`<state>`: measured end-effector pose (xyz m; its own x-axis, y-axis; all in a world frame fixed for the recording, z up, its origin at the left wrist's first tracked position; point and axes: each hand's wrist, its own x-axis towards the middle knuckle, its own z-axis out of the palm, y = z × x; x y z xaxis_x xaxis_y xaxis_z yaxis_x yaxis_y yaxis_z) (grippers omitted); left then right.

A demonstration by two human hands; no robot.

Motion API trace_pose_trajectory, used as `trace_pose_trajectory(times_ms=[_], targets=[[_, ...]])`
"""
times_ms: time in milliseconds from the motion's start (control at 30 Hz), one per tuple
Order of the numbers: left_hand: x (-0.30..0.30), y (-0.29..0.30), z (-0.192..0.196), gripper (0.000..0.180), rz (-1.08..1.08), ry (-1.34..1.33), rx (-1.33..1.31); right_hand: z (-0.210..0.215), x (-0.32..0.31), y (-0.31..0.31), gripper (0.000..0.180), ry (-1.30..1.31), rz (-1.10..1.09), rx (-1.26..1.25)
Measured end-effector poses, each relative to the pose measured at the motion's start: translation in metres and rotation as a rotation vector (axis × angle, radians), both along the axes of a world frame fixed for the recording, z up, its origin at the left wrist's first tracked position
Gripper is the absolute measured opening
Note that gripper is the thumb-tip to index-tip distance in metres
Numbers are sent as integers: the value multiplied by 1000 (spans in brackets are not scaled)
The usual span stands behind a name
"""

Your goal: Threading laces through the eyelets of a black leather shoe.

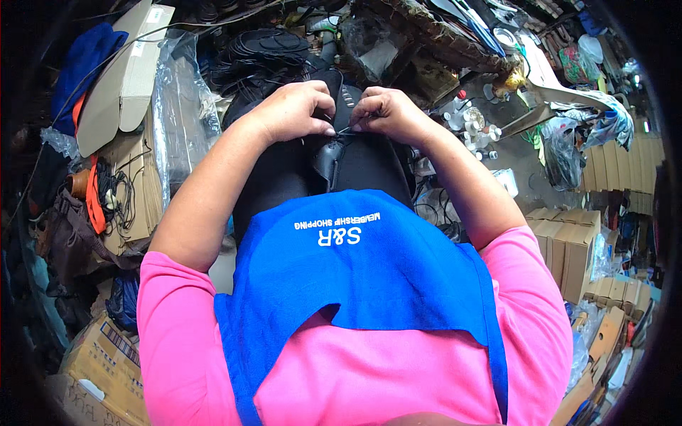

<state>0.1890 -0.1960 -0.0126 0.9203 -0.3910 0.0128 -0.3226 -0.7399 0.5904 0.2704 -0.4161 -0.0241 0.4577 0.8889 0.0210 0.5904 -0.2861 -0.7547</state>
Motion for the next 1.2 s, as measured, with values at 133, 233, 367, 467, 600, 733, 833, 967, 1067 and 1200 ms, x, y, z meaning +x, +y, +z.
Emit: trace_pose_trajectory(times_ms=[133,233,367,467,600,733,833,967,1067,1200], targets=[[3,0,-8,24,10,128,-116,-1,-1,2,17,-68,28,-23],[6,1,-13,24,-13,184,-212,-8,-4,3,16,5,32,40],[7,5,-12,25,-66,232,-211,-24,-23,-3,14,-34,-113,135],[6,8,-11,28,-100,350,-223,-26,-39,-8,17,-148,-161,141],[6,9,-9,34,-141,427,-178,-23,-50,-9,20,-355,-138,132],[9,9,-12,39,-142,477,-124,-7,-57,-2,14,-563,-73,47],[11,12,-14,38,-221,431,-99,16,-59,9,12,-687,26,-204],[18,7,-12,31,-129,306,-30,27,-52,30,14,-761,163,-364],[22,4,-17,31,-48,344,-50,20,-49,32,14,-661,105,-370],[23,12,-31,28,-70,295,-259,22,-42,21,14,-376,49,-313]])
